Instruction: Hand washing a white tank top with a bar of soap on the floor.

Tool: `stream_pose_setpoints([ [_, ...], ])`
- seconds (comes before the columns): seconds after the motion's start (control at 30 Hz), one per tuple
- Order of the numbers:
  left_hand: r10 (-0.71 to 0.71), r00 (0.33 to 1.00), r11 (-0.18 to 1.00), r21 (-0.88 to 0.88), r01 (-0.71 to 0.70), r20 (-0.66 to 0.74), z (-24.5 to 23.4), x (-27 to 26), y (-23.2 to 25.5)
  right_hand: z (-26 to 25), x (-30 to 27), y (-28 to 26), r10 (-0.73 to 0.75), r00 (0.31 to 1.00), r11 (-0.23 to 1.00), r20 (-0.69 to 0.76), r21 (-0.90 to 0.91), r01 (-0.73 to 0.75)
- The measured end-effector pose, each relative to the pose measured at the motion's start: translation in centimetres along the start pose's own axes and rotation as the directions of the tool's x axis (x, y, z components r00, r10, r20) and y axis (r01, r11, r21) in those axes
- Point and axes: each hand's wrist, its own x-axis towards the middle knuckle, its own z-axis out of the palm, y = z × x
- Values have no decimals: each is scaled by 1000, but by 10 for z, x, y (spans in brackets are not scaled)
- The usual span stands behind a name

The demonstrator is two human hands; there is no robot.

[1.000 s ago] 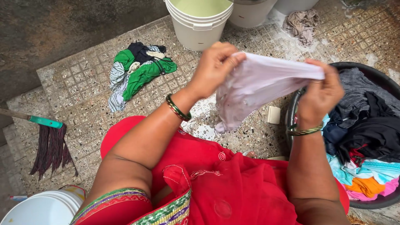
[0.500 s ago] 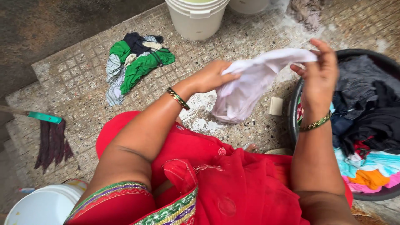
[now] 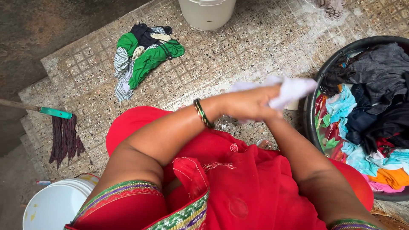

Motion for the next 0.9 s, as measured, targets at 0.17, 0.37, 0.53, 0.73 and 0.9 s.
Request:
stream_pose_setpoints([
  [0.17,388,909,884,219,-414,152,55,-12,24,-19,19,7,-458,807,787,-373,251,563],
  [0.37,-55,985,998,8,54,162,45,-8,12,-34,52,-46,-554,226,150,-802,171,974],
  [0.53,-80,898,981,125,147,-432,-87,14,-79,-42,83,-76,-208,-262,-387,-942,-167,907],
  [0.73,-265,447,865,-7,501,-855,-219,-67,-111,11,148,-13,224,-448,-719,-865,-457,523],
  [0.9,-176,385,460,270,846,-906,-176,-71,-56,60,206,29,653,-188,-715,-733,-679,166],
])
